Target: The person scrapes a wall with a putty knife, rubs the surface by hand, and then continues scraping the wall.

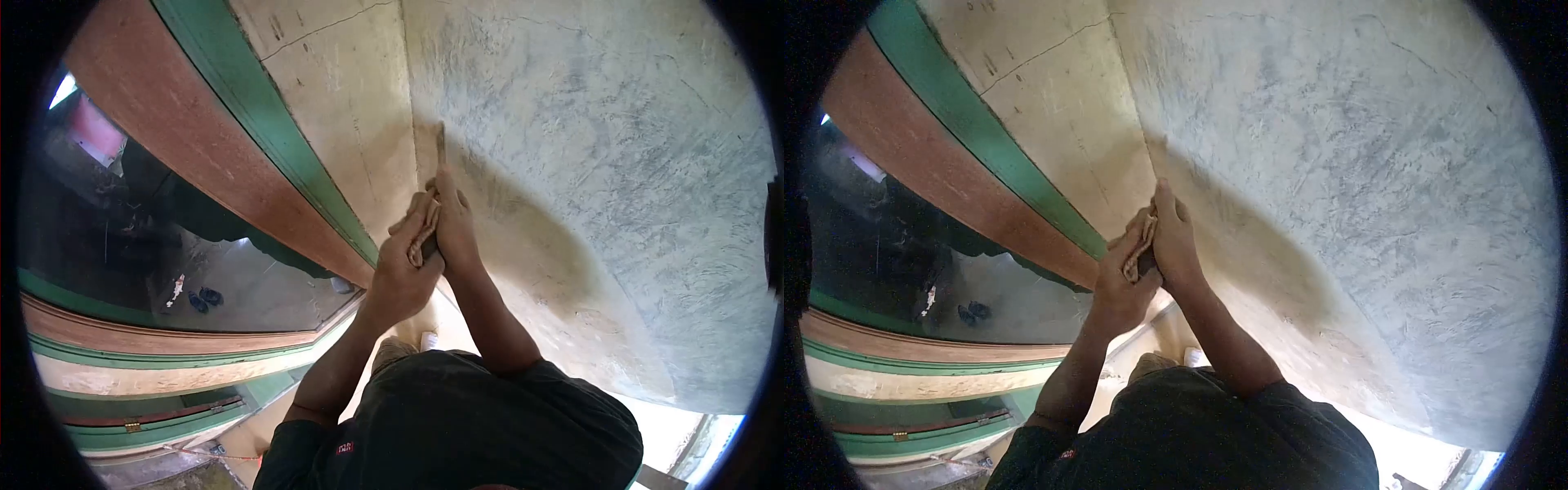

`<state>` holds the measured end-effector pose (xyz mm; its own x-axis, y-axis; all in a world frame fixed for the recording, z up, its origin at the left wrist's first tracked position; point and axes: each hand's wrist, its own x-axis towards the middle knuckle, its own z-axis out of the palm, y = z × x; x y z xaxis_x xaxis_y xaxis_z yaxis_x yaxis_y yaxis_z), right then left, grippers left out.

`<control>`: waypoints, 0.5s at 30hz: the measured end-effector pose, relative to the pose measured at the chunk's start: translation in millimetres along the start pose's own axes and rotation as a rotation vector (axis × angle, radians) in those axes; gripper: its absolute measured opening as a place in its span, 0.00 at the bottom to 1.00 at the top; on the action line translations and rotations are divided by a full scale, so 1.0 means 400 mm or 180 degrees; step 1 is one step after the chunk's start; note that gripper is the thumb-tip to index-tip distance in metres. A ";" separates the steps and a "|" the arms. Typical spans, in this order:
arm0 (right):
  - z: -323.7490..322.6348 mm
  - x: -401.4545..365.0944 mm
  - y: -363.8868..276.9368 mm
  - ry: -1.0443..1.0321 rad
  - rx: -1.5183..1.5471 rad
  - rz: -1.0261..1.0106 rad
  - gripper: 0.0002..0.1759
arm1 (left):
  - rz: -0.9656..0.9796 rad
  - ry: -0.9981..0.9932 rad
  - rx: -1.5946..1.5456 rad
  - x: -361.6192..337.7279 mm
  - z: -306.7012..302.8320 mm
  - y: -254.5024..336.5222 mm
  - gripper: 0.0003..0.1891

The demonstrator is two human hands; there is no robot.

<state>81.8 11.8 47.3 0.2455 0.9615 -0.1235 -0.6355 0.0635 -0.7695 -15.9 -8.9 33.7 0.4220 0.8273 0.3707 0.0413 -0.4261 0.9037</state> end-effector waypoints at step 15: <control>-0.006 0.048 0.084 -0.0188 -0.0460 0.0134 0.27 | -0.0896 0.0014 -0.0186 -0.003 -0.028 -0.044 0.26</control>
<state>66.9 31.6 17.5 0.1747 0.9768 -0.1238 -0.5314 -0.0123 -0.8470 -27.4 1.7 19.5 0.3974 0.9117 0.1043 0.1039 -0.1577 0.9820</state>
